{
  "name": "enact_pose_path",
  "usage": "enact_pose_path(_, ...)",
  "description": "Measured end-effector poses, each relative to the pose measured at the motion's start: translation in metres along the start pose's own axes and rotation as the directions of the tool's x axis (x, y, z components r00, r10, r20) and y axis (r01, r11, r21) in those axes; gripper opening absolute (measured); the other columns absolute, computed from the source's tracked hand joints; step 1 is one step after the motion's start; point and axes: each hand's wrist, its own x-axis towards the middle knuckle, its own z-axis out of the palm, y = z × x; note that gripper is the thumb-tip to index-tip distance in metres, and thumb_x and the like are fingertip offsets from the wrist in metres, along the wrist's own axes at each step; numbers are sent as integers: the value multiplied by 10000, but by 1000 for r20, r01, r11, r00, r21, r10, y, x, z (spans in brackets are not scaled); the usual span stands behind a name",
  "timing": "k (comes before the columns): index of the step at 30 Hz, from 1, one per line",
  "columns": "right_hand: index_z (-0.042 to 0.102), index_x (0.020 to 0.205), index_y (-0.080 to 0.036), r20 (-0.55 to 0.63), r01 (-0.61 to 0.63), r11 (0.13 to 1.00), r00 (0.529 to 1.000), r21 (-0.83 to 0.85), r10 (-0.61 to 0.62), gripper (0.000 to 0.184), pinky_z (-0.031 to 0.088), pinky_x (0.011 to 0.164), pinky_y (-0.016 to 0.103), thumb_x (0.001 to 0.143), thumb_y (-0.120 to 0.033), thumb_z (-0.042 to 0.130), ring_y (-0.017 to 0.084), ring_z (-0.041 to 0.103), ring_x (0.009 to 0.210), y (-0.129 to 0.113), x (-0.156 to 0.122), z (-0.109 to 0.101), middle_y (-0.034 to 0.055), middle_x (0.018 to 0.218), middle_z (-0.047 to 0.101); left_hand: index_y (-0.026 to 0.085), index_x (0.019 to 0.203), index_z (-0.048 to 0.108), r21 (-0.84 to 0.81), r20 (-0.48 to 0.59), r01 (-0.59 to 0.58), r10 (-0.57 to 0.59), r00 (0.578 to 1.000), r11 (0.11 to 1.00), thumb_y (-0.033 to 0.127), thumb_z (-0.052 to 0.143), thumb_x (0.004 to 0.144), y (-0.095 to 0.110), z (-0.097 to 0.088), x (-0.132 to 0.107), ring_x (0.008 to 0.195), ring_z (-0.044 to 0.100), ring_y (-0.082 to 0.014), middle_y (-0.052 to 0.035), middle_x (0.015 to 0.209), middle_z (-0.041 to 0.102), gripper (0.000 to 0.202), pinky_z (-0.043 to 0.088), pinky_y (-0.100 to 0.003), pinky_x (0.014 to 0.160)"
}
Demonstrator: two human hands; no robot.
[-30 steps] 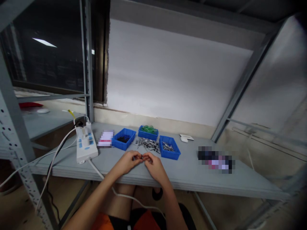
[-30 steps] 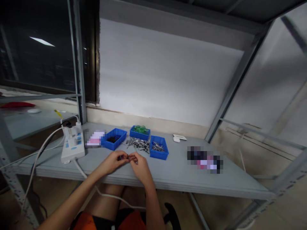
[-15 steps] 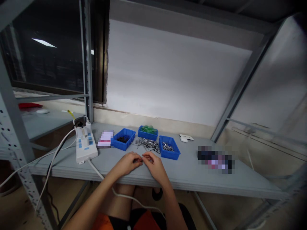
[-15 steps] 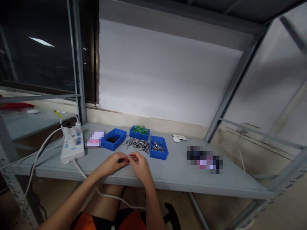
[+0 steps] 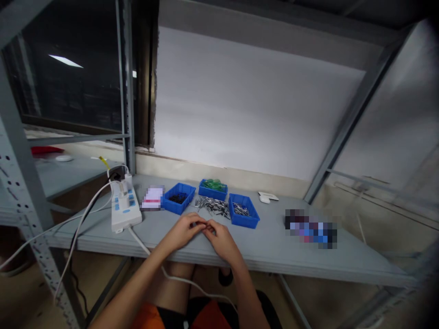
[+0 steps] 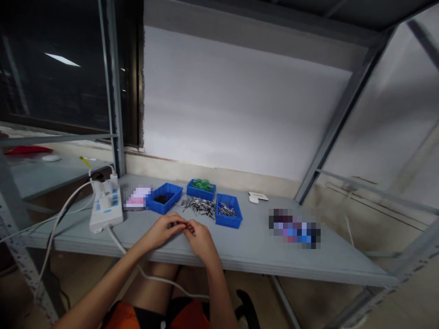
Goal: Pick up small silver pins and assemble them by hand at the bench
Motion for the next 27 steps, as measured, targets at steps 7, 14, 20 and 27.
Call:
enact_pose_path(7,566,839,-194,-37,15,1000,999,-11,-16,116,415,680,247,831,-222,454,156,579,742,-1,-1,-1,20,800,642,163,902,669,19,-84,46,-45,995,999,268,528,828,1,0,0,798,574,-151,-43,850,653,190,426,-237,729)
enact_pose_path(14,522,819,-194,-175,-41,998,983,41,47,151,423,680,266,860,-267,396,162,569,720,3,1,-1,18,741,610,165,861,668,113,-5,93,-93,996,989,277,504,827,-1,1,0,816,567,-169,-50,852,642,201,428,-255,738)
enact_pose_path(20,510,800,-191,-194,-73,992,977,100,92,139,422,659,261,846,-291,425,153,565,672,4,3,-2,7,695,590,174,847,628,283,-67,93,-77,995,955,275,467,836,8,4,-1,835,562,-180,-52,864,617,190,429,-271,768)
enact_pose_path(27,552,828,-181,-226,-96,982,965,162,132,137,430,610,246,799,-299,489,144,554,628,5,5,-2,4,661,587,167,863,625,570,-418,337,-89,904,749,342,427,862,-8,-41,25,866,556,-235,-85,865,625,265,413,-330,796)
